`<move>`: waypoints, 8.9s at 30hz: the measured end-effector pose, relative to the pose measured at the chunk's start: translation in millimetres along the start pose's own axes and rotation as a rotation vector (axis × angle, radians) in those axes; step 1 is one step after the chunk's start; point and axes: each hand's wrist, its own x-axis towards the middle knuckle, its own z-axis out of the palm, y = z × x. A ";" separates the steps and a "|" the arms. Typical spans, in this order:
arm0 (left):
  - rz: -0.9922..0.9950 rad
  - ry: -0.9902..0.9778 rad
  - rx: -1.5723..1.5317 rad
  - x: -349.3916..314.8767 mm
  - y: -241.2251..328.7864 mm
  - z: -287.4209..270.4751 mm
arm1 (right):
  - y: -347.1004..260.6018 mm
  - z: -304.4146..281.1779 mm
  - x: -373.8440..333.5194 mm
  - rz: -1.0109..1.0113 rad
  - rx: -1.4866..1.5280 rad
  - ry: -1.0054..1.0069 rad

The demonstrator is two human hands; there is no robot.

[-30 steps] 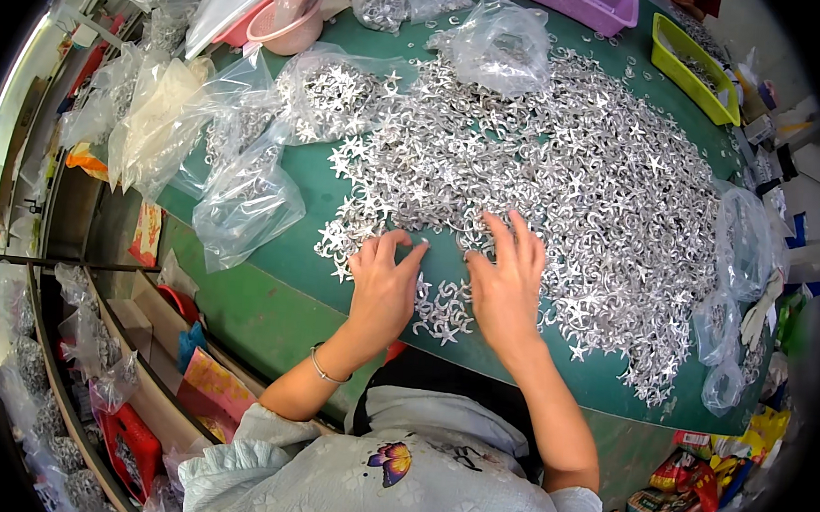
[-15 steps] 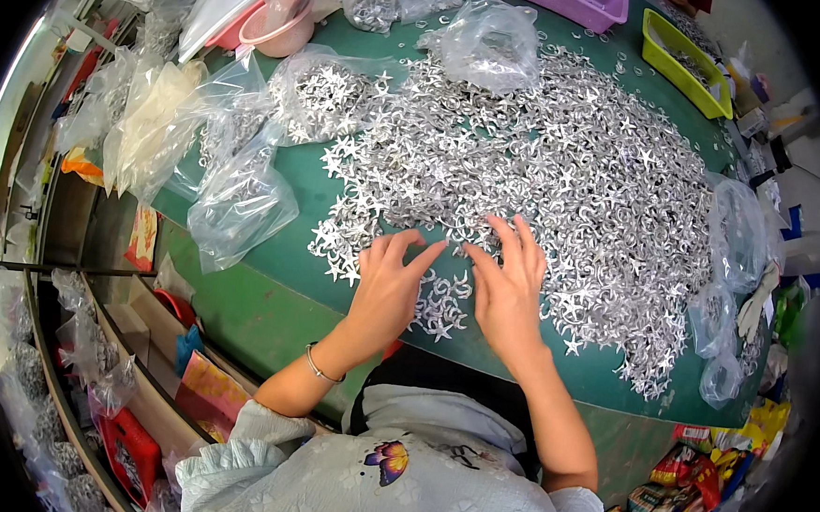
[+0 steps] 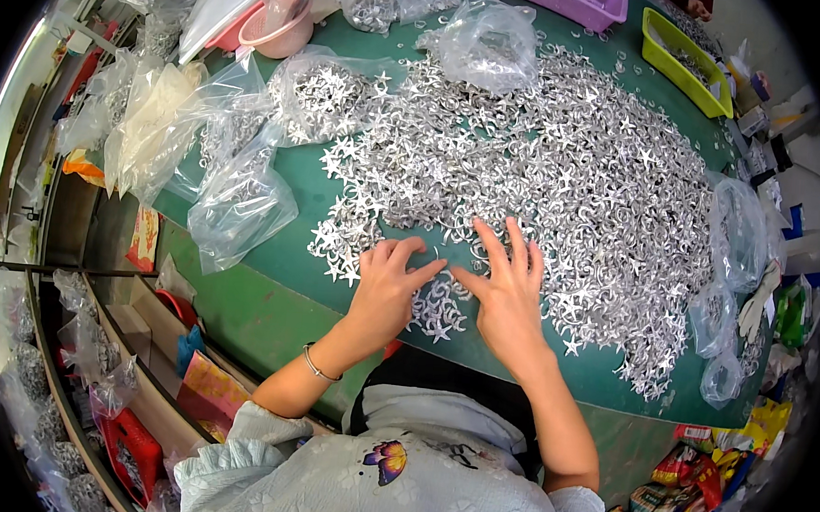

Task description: The person sorts small star-shaped and crescent-moon-shaped metal charms by hand on a green workbench, moving them between piles and into plastic bags.

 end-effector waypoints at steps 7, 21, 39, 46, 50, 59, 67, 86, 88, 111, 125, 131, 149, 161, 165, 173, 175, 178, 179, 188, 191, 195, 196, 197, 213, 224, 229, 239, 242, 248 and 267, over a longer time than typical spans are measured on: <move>-0.226 0.109 0.115 -2.2 -2.0 -12.5 | -2.2 4.8 -3.5 -0.016 0.011 -0.028; -0.134 0.053 -0.182 -39.4 8.5 -10.7 | -2.5 0.9 -25.2 -0.020 0.241 0.119; -0.298 -0.007 -0.899 -58.7 15.9 -19.0 | -11.4 2.5 -29.8 0.127 0.713 0.123; -0.816 -0.439 -1.555 -104.4 22.2 10.5 | -17.3 3.9 -31.0 -0.086 0.494 0.007; -1.027 -0.498 -1.895 -103.1 20.7 32.2 | -19.0 5.1 -36.6 -0.148 0.382 -0.011; -0.710 -0.789 -1.383 -91.7 19.2 13.5 | -19.1 4.6 -31.1 -0.206 0.411 -0.006; -0.580 -0.428 -1.010 -61.7 20.4 -28.6 | 4.4 -18.9 -1.3 0.147 0.293 0.524; -0.119 -0.032 -0.117 -17.6 1.7 -14.2 | -16.4 5.6 -29.2 -0.042 0.391 0.080; -0.099 -0.030 -0.153 -13.8 -3.4 -17.1 | -16.2 4.9 -29.3 -0.051 0.386 0.110; -0.064 0.001 -0.522 0.7 -10.3 -14.0 | -12.3 14.0 -34.3 -0.014 0.430 0.243; -0.168 -0.023 -0.639 8.7 -4.8 -24.6 | -10.7 16.9 -35.8 0.005 0.466 0.269; -0.255 0.578 -0.239 17.2 -13.9 -51.8 | -5.5 15.9 -36.0 0.042 0.553 0.255; -0.694 -0.807 -2.902 -98.1 -6.9 70.5 | -22.4 23.2 -19.3 -0.286 0.450 -0.244; -1.179 -0.698 -2.787 -102.3 -5.9 87.5 | -36.9 4.4 -57.4 -0.273 0.968 -0.240; -1.075 -0.629 -2.601 -113.0 2.4 93.4 | -34.4 6.8 -53.8 -0.099 1.069 -0.053; -1.221 -0.146 -2.244 -104.5 -17.5 -65.0 | -20.8 26.7 -62.6 0.094 1.238 0.191; -0.970 0.265 -2.250 -77.7 -30.2 -126.6 | -21.9 29.0 -62.3 0.127 1.246 0.208; -0.687 0.878 -2.354 -39.1 -72.1 -184.6 | -22.7 28.6 -59.9 0.111 1.195 0.216; -0.640 1.016 -2.303 -26.5 -98.4 -194.2 | -21.8 30.0 -59.6 0.113 1.180 0.215; -0.873 1.055 -1.678 50.5 -227.4 -206.5 | -25.1 31.4 -59.8 0.089 1.041 0.158; -0.829 0.988 -1.389 46.1 -206.1 -202.8 | -23.8 31.2 -56.8 0.088 1.059 0.158; -0.330 1.009 -1.027 23.1 -134.4 -180.8 | -17.3 35.1 -59.9 0.244 1.287 0.197; -0.311 0.945 -0.934 13.5 -109.4 -174.1 | -15.9 32.3 -57.8 0.269 1.260 0.181; -0.291 0.884 -0.842 2.4 -86.0 -165.6 | -14.4 29.3 -54.5 0.292 1.234 0.161; -0.351 0.169 -0.026 -40.6 -42.0 -11.7 | -57.6 48.0 79.3 -0.385 0.126 -0.145; -0.056 0.170 -0.455 -19.9 25.8 33.5 | 6.7 7.6 17.1 -0.277 0.146 -0.009; -0.197 0.178 -0.748 1.7 23.4 17.8 | 27.5 0.5 2.5 -0.196 0.196 0.217; -0.416 0.202 -1.214 8.5 -24.9 -12.0 | 23.3 -17.1 3.1 0.161 0.289 0.351; -0.373 0.305 -1.111 9.1 -23.7 -11.5 | 10.4 -12.0 -2.2 0.020 0.271 0.218; -0.276 0.388 -0.478 7.9 -5.7 -18.4 | -8.7 15.7 3.2 -0.104 0.085 0.146; -0.179 0.114 -0.118 -22.3 15.3 -11.0 | -8.8 4.0 -34.1 -0.062 0.225 0.122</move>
